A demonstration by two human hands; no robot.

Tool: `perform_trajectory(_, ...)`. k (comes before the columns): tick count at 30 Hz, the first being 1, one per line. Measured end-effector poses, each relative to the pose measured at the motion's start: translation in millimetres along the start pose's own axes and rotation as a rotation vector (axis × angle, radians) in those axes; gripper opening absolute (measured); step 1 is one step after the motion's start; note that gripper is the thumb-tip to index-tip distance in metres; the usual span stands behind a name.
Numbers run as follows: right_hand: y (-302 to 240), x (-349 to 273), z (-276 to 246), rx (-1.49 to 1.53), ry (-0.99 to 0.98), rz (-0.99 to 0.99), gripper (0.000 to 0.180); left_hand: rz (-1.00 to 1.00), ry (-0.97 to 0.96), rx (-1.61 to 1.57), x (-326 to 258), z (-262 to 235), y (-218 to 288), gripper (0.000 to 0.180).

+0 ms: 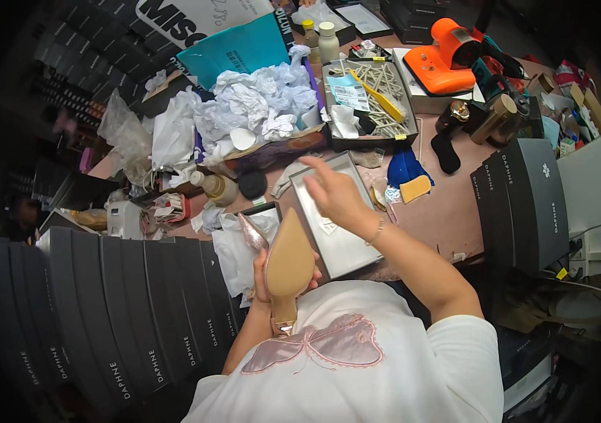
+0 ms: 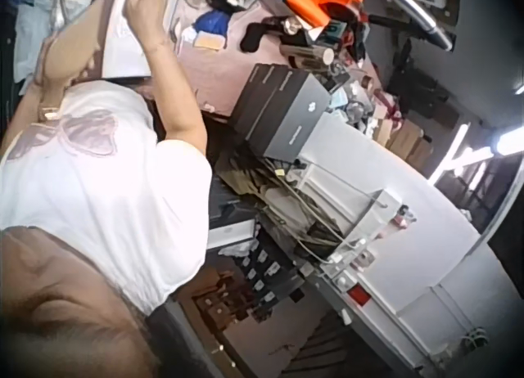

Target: Inspecting, cleaning, and packaging high-heeled shoes into branded boxes.

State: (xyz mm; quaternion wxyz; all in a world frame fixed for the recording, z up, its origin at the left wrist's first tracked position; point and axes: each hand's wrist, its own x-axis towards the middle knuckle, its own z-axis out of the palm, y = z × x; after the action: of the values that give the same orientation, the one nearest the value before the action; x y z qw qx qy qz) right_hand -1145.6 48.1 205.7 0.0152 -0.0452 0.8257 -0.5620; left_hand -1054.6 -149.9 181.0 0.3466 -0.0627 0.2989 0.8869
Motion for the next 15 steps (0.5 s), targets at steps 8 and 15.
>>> perform_trajectory(8,-44.1,-75.1,4.9,0.091,0.098,-0.279,0.045,0.009,-0.080,-0.182,-1.9,-6.0,0.4,0.078)
perform_trajectory(15,-7.5,-39.3,29.3,-0.397,-0.036,-0.462,0.047,-0.016,-0.334,-0.184,4.0,-22.9,-12.2,0.074)
